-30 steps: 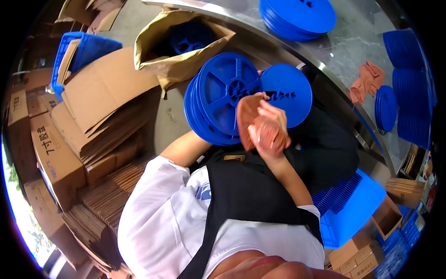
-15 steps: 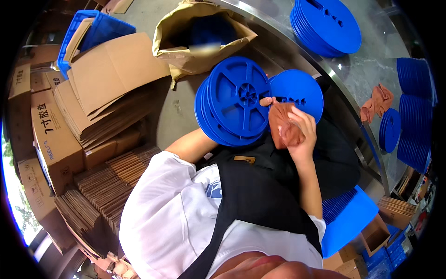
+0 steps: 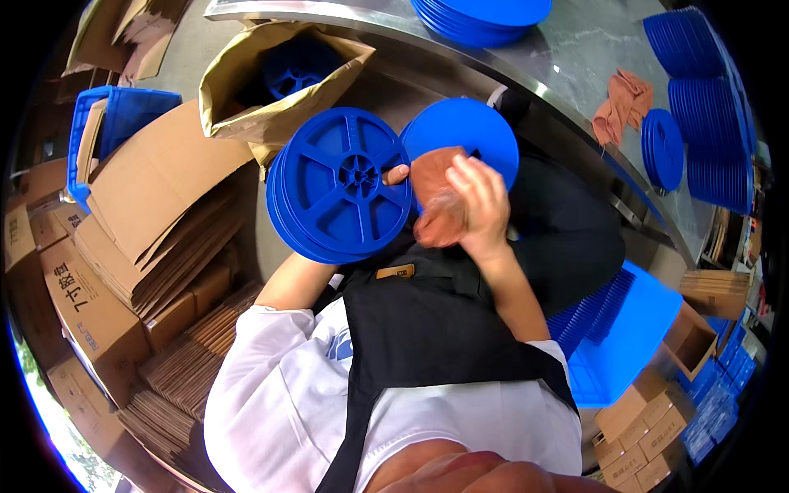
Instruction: The person takes blue plastic reels from a bin, wipes each one with a cloth, and stacks the cleaned reels on a table.
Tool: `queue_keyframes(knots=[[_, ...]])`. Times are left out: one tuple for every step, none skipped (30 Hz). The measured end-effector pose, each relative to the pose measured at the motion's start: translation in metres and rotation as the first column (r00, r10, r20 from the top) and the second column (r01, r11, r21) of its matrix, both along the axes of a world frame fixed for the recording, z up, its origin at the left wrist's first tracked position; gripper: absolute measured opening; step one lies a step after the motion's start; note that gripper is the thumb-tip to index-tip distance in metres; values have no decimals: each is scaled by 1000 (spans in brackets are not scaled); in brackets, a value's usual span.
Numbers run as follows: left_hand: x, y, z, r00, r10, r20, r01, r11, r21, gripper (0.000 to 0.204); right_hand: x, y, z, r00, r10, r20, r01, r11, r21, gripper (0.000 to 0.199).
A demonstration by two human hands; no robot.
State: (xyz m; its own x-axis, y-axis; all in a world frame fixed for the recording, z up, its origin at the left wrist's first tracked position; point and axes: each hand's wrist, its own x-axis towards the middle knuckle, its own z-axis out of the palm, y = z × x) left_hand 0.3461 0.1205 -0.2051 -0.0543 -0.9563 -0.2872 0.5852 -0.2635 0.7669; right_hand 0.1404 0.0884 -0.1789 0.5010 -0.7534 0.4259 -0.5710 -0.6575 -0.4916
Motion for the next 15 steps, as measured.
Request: queue_keyframes(knots=[[0, -1, 0, 1000, -1, 12, 1, 1000, -1, 32, -12, -9, -7, 996, -71, 51, 74, 995, -74, 48], [-2, -3, -1, 1000, -15, 10, 15, 1000, -3, 32, -29, -22, -22, 958, -170, 231, 174, 985, 1, 40], [-2, -4, -2, 1000, -17, 12, 17, 1000, -2, 33, -39, -35, -19, 934, -324, 153, 334, 941, -47, 35], [-5, -7, -1, 1000, -28, 10, 28, 1000, -8, 33, -49, -51, -40, 869, -452, 201, 449, 891, 64, 36], [-6, -9, -1, 999, -36, 9, 36, 999, -12, 33, -57, -69, -61, 784, -571, 244, 541, 821, 182, 37], [-5, -9, 1, 999, -33, 11, 33, 999, -11, 33, -47, -82, -44, 794, -602, 81, 593, 797, 113, 38], [-5, -10, 2, 999, -34, 11, 34, 999, -20, 34, -31, -86, -29, 850, -526, 30, 524, 850, 56, 36], [-5, -9, 1, 999, -35, 9, 35, 999, -19, 34, -8, -88, -15, 893, -449, -29, 449, 894, 5, 35], [-3, -8, 3, 999, -31, 12, 31, 999, -24, 34, 13, -81, 5, 948, -313, 51, 313, 950, 2, 38], [0, -10, 4, 1000, -29, 5, 29, 999, -43, 35, 24, -76, 4, 987, -138, 83, 135, 990, 40, 43], [5, -10, 5, 999, -33, 0, 33, 998, -49, 35, 31, -63, 7, 998, 0, 65, -4, 997, 73, 48], [10, -10, 5, 999, -35, -8, 34, 998, -54, 35, 32, -48, 9, 999, 51, -3, -51, 997, 59, 47], [13, -8, 6, 999, -35, -12, 34, 998, -56, 36, 29, -38, 8, 996, 81, -22, -81, 996, 39, 43], [16, -8, 7, 999, -31, -17, 30, 998, -62, 36, 25, -32, 6, 993, 110, -42, -110, 994, 20, 39], [15, -7, 4, 999, -29, -24, 28, 998, -57, 36, 17, -26, 2, 986, 157, -48, -156, 988, 15, 35]])
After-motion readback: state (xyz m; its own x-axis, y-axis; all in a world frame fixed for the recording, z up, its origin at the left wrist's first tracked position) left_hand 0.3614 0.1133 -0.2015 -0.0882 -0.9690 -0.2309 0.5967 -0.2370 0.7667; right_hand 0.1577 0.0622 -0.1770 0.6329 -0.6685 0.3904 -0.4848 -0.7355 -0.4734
